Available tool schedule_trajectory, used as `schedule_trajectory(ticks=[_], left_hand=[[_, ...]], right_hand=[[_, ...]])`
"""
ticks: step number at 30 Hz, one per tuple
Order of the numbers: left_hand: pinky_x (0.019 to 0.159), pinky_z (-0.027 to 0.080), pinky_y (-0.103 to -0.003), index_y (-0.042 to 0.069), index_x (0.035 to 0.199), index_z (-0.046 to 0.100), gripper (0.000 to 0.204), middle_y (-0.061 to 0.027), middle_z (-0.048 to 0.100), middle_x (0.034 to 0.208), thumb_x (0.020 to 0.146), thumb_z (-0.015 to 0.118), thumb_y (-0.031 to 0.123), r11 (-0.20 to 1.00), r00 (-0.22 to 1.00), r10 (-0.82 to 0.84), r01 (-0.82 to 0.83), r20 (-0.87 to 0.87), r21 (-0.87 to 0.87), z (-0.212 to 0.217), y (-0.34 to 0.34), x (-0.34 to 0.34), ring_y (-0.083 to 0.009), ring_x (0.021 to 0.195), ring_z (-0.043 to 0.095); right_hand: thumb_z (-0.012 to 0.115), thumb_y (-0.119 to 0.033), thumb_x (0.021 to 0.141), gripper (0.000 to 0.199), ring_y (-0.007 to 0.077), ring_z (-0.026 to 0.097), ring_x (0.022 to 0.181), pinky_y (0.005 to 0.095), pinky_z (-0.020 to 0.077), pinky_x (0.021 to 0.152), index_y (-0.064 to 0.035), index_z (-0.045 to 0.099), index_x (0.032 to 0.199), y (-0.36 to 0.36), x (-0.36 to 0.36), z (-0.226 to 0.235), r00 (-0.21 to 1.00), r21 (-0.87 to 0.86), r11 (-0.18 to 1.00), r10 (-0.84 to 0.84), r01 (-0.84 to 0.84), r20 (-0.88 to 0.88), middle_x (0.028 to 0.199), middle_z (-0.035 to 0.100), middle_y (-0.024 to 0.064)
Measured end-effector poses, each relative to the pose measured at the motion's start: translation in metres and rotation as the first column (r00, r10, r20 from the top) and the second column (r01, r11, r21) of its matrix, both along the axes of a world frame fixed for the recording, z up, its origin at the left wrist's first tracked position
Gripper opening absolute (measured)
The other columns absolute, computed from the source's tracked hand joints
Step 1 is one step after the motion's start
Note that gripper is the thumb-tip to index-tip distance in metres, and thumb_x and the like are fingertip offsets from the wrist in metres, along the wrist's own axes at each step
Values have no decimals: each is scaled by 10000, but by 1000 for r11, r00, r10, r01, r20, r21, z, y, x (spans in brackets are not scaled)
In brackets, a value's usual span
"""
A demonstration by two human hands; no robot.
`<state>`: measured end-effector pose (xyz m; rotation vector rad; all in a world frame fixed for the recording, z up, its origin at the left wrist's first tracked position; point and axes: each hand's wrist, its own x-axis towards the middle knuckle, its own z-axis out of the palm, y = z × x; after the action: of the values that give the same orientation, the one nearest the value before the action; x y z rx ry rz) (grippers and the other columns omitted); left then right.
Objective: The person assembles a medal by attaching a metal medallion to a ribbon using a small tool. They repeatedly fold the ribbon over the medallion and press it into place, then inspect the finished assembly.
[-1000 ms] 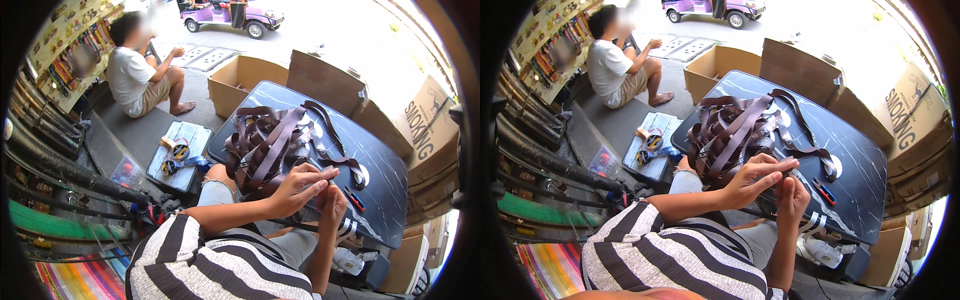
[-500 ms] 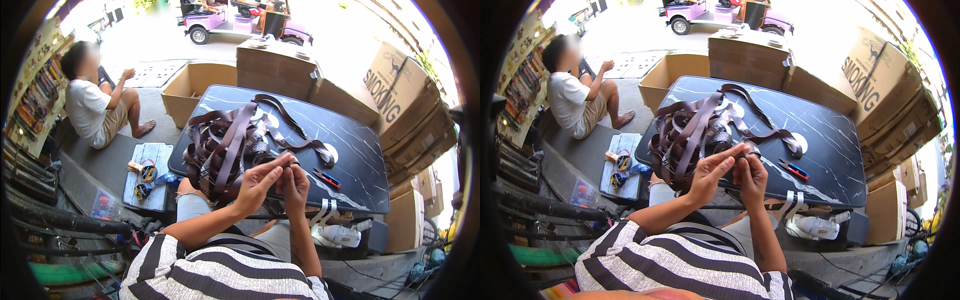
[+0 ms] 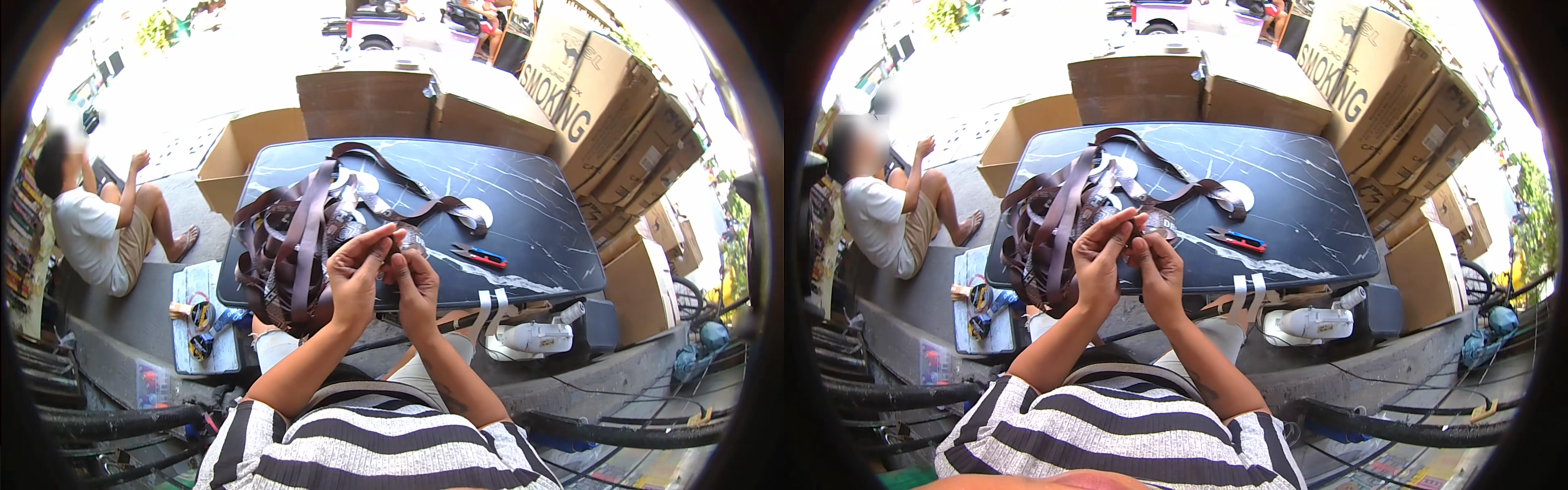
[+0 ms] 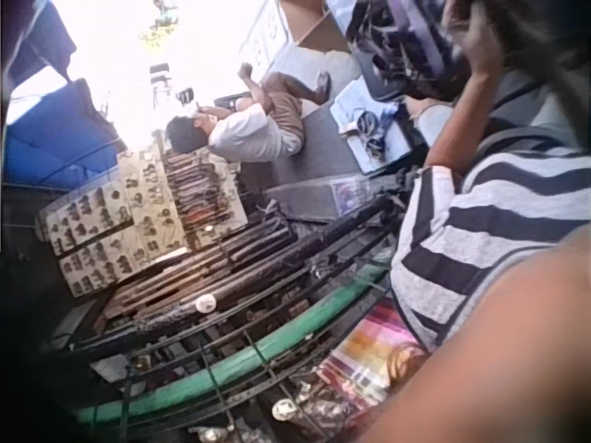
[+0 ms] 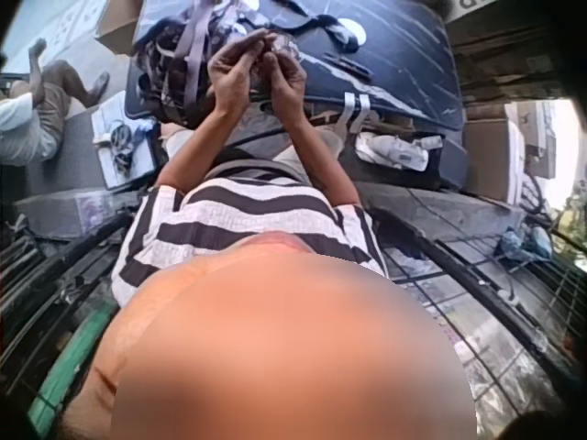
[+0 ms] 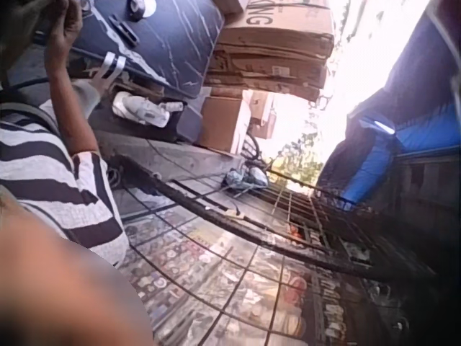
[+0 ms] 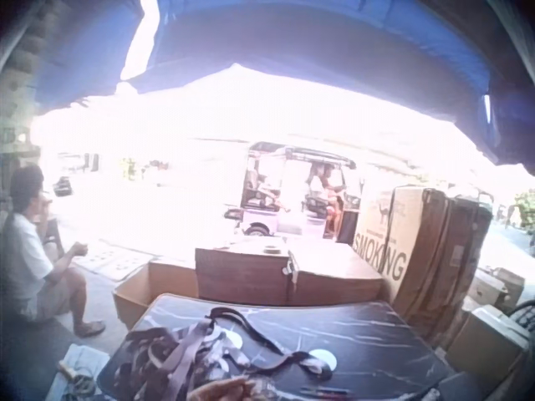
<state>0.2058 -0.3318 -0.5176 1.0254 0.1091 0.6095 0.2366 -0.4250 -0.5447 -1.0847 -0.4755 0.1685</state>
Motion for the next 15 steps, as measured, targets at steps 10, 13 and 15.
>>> schedule_trajectory(ticks=[10, 13, 15], left_hand=[[790, 551, -224, -34, 1173, 702, 215, -155, 744, 1089, 976, 628, 8, 993, 996, -58, 51, -63, -108, 5, -1, 7, -148, 961, 708], [819, 549, -228, -46, 1217, 679, 250, -161, 735, 1121, 980, 622, 13, 994, 992, -112, 112, -50, -6, 7, 5, 8, -149, 988, 699], [819, 546, -217, -40, 1260, 661, 283, -154, 725, 1162, 989, 608, 22, 985, 991, -133, 129, 26, 114, 7, 8, 6, -130, 994, 688]], right_hand=[[571, -189, 1053, 194, 37, 527, 760, 200, 417, 695, -37, 629, 948, 0, 4, -2, 999, 42, 999, -5, 7, -47, 808, 613, -26], [528, -250, 1074, 249, 40, 499, 742, 200, 390, 687, -59, 626, 947, -7, 9, 2, 1000, -74, 997, -2, 3, 13, 810, 598, -25], [478, -250, 1092, 284, 47, 533, 768, 207, 419, 708, -49, 618, 949, -12, 10, 5, 999, -82, 996, 35, -33, 29, 828, 610, -5]])
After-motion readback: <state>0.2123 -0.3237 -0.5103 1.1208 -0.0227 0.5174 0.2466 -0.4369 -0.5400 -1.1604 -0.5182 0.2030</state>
